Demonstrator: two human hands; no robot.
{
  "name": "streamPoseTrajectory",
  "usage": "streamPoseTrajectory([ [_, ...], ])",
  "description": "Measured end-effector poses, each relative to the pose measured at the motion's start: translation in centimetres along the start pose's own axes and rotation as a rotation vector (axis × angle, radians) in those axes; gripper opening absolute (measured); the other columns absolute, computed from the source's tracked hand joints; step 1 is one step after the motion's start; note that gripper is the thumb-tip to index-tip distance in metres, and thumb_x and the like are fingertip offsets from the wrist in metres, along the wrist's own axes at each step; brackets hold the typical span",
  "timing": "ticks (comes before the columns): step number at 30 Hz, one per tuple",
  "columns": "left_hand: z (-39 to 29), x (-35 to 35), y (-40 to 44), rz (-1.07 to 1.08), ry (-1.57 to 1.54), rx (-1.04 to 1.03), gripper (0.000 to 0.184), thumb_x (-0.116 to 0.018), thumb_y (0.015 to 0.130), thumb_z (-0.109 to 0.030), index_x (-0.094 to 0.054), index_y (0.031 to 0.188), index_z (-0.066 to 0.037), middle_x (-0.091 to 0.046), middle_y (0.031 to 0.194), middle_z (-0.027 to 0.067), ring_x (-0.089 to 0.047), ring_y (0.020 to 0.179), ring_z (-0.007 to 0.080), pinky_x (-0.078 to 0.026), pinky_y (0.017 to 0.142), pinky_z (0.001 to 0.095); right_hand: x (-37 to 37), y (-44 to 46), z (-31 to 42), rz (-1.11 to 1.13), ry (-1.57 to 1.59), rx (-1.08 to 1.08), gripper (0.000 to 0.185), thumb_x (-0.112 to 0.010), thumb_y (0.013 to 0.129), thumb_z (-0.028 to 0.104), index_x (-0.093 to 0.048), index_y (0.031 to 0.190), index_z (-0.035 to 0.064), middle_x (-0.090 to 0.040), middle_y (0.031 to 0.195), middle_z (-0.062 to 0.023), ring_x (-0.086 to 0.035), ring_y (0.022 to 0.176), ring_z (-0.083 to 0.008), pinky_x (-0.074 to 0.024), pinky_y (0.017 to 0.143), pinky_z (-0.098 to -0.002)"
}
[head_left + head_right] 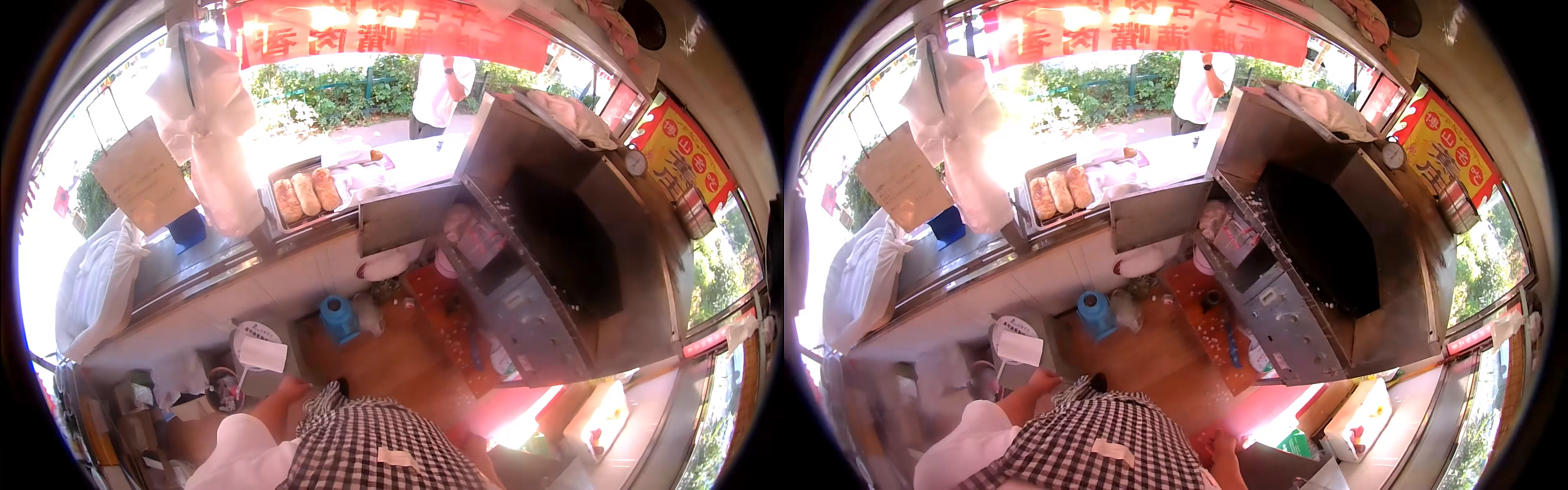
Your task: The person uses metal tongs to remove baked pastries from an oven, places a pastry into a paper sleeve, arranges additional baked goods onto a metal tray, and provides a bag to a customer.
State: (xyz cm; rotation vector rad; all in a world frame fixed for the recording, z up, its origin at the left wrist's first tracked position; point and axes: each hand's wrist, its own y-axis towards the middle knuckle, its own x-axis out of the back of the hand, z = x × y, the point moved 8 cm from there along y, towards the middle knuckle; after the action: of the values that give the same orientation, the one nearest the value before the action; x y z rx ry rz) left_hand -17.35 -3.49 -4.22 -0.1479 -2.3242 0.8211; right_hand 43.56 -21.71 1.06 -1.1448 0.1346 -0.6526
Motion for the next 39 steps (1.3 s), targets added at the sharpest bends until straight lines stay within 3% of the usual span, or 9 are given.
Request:
streamPoseTrajectory([
  [3,-0.6,-0.1,-0.8,-0.003,-0.017,0.003,0.030,-0.074,0.078,-0.030,-0.074,0.087,-0.001,-0.066,0.065,0.0095,-0.061,0.055,0.0171,-0.051,0.056,0.0338,0.4,0.2,0.2,-0.008,0.008,0.008,0.013,-0.048,0.092,0.017,-0.059,0.090,0.0105,-0.065,0.074,-0.0074,-0.063,0.058,-0.0203,-0.0489,0.045,-0.0299],
  [6,-0.1,-0.5,-1.2,0.042,0.008,0.075,0.036,-0.074,0.075,-0.040,-0.075,0.092,-0.008,-0.071,0.084,0.0146,-0.069,0.079,0.0283,-0.054,0.077,0.0387,1.0,0.5,0.0,-0.018,0.020,0.014,0.014,-0.048,0.092,0.017,-0.060,0.089,0.0101,-0.063,0.072,-0.0071,-0.061,0.057,-0.0198,-0.0479,0.044,-0.0298],
  [18,0.3,-1.7,-3.2,-0.007,0.020,0.056,0.039,-0.075,0.074,-0.041,-0.074,0.086,-0.004,-0.070,0.080,0.0169,-0.069,0.078,0.0317,-0.054,0.074,0.0403,2.4,2.1,-0.4,-0.021,0.022,0.027,0.016,-0.050,0.091,0.017,-0.062,0.084,0.0083,-0.058,0.066,-0.0061,-0.054,0.051,-0.0181,-0.0442,0.043,-0.0297],
  [21,-0.3,-2.1,-4.3,-0.044,-0.028,0.047,0.030,-0.075,0.078,-0.029,-0.074,0.088,-0.001,-0.067,0.066,0.0087,-0.062,0.055,0.0167,-0.051,0.055,0.0319,2.9,2.4,0.2,0.008,-0.002,0.035,0.018,-0.049,0.091,0.017,-0.062,0.082,0.0078,-0.058,0.065,-0.0064,-0.053,0.050,-0.0182,-0.0434,0.043,-0.0297],
  [24,0.3,-3.0,-5.3,-0.027,-0.055,0.159,0.041,-0.077,0.073,-0.041,-0.074,0.090,-0.003,-0.071,0.087,0.0170,-0.069,0.081,0.0297,-0.053,0.077,0.0388,3.3,2.7,0.7,0.032,-0.028,0.049,0.020,-0.049,0.091,0.018,-0.061,0.081,0.0072,-0.058,0.064,-0.0067,-0.052,0.049,-0.0182,-0.0425,0.042,-0.0296],
  [39,-0.4,-3.9,-9.7,-0.048,-0.019,0.243,0.036,-0.077,0.070,-0.038,-0.075,0.089,-0.006,-0.071,0.080,0.0140,-0.069,0.073,0.0263,-0.055,0.074,0.0376,2.6,1.0,2.1,0.144,-0.208,0.157,0.029,-0.045,0.093,0.020,-0.061,0.074,0.0044,-0.056,0.060,-0.0082,-0.049,0.045,-0.0187,-0.0383,0.039,-0.0293],
])
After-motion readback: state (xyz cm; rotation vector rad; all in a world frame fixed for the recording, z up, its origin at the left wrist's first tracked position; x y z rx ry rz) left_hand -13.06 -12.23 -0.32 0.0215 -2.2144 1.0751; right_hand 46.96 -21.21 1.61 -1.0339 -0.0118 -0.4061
